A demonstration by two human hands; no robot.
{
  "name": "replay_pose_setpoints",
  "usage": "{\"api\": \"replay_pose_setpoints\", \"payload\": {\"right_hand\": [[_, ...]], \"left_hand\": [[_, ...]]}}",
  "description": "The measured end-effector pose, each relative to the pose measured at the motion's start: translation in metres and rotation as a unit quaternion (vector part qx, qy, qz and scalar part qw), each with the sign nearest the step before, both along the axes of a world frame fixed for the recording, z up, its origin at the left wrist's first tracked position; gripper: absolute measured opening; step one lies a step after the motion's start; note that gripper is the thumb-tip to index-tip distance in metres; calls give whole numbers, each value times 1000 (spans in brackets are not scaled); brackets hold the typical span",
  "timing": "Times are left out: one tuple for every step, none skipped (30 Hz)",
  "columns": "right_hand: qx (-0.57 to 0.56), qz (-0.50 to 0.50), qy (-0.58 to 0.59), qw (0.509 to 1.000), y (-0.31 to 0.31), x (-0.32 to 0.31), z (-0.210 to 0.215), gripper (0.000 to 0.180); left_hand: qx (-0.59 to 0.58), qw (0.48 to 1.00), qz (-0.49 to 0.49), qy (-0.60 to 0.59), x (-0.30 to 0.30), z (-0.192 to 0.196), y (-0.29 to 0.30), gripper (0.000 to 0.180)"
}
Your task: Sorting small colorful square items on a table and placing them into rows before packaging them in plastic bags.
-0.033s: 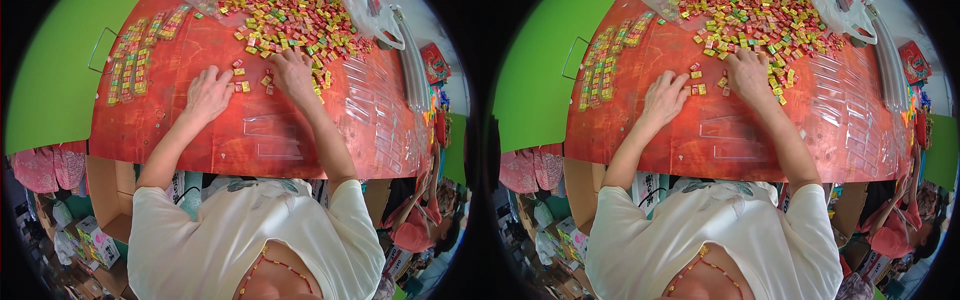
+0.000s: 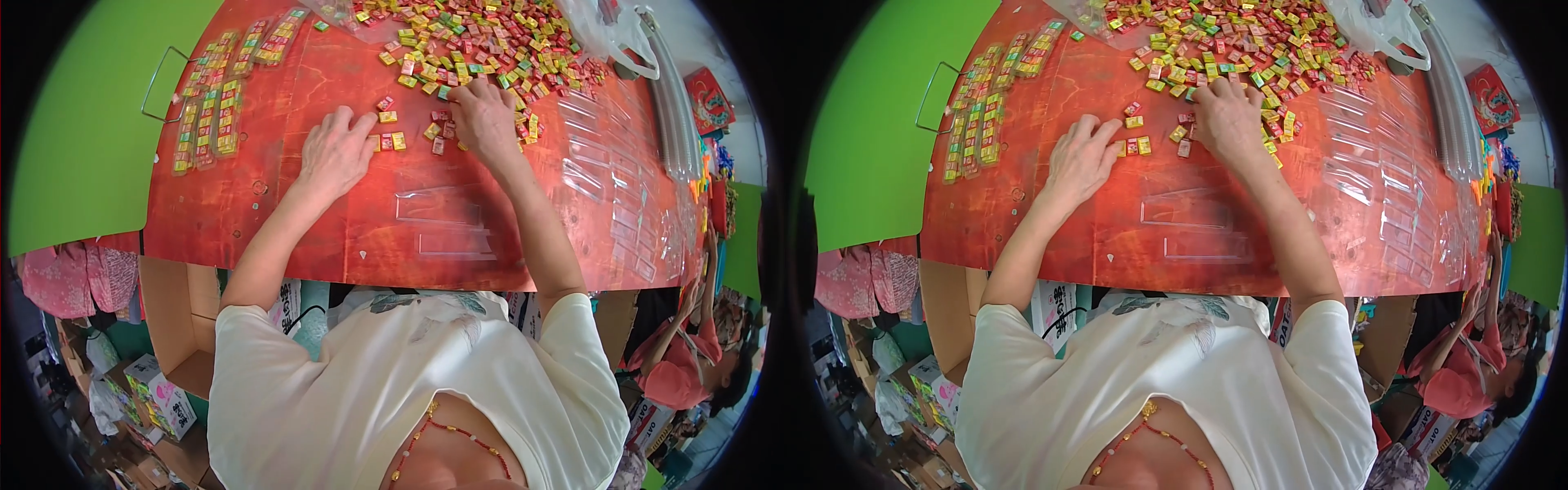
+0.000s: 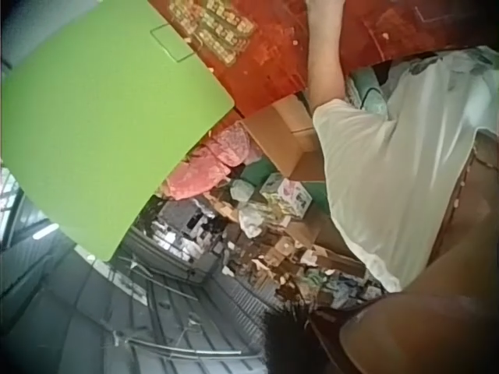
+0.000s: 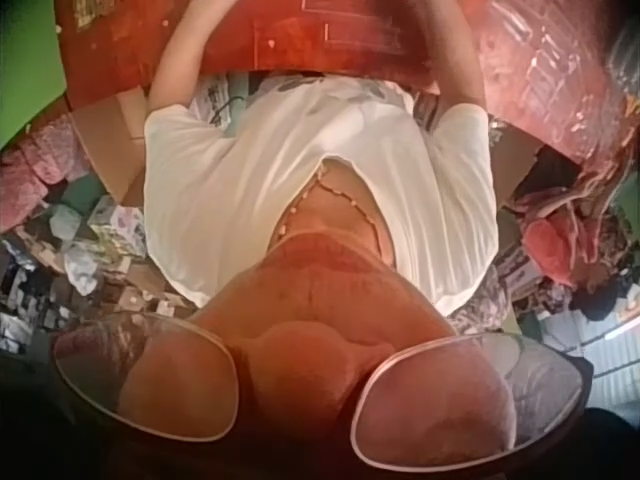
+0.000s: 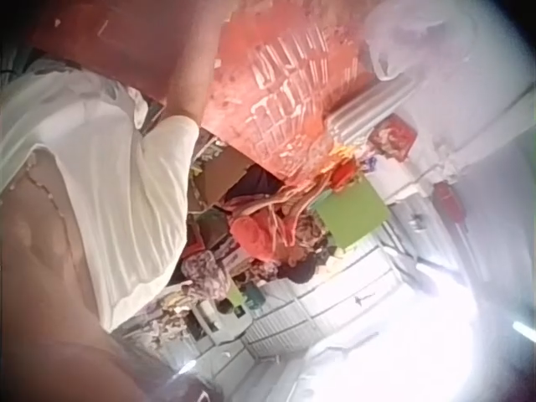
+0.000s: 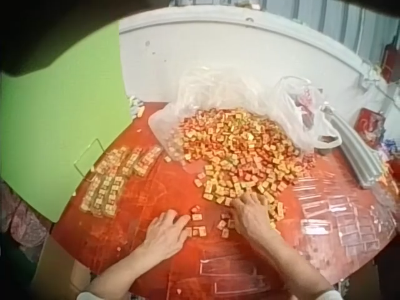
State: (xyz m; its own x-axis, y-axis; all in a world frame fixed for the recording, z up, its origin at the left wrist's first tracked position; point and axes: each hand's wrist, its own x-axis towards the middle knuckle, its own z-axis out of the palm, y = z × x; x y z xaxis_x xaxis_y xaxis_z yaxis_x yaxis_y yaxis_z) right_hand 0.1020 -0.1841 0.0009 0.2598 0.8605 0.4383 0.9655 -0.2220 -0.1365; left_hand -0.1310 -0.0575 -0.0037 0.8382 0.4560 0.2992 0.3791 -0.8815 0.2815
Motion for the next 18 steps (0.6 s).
{"api": "replay_pose_setpoints", "payload": {"right_hand": [[-7,-12,-1,1000,-5,7,1,15],[-22,-22,25,999,-11,11,2,15],[-23,-26,25,999,-15,11,3,15],[-27,-1,30,999,-19,9,4,15],[-30,24,35,999,-22,6,5,15],[-23,36,7,999,-23,1,3,15],[-27,42,9,999,-22,-7,5,15],[-31,48,9,998,-20,-15,7,16],[-32,49,-6,998,-17,-23,5,19],[-45,48,-15,998,-15,-29,6,20],[-56,51,-25,997,-13,-34,7,22],[-56,57,-23,997,-12,-38,5,21],[-54,58,-24,997,-13,-38,5,21],[-50,80,-22,995,-14,-39,5,20],[-46,103,-20,993,-15,-40,5,19],[-56,107,-8,993,-17,-40,6,19],[-57,107,-7,993,-18,-39,5,19],[-51,112,-3,992,-19,-39,4,20]], "left_hand": [[0,1000,-3,-6,0,-2,4,34],[0,1000,-7,-11,2,-3,6,33],[1,1000,-10,-11,4,-3,8,33],[0,1000,-14,-12,8,0,9,33],[-7,1000,-15,-3,14,3,10,33],[-13,1000,-17,6,19,5,10,32],[-11,1000,-16,5,25,5,12,32],[1,1000,-25,-14,32,3,16,32],[14,999,-34,-33,40,3,20,31],[16,999,-37,-34,51,2,26,31],[31,999,-15,-13,60,4,31,29],[44,999,7,8,69,5,36,27],[43,998,17,30,77,5,39,30],[44,998,18,29,86,4,40,30],[53,996,44,57,94,4,40,33],[60,992,68,86,102,3,40,37],[59,992,68,86,107,1,40,37],[74,991,65,93,111,0,41,39]]}}
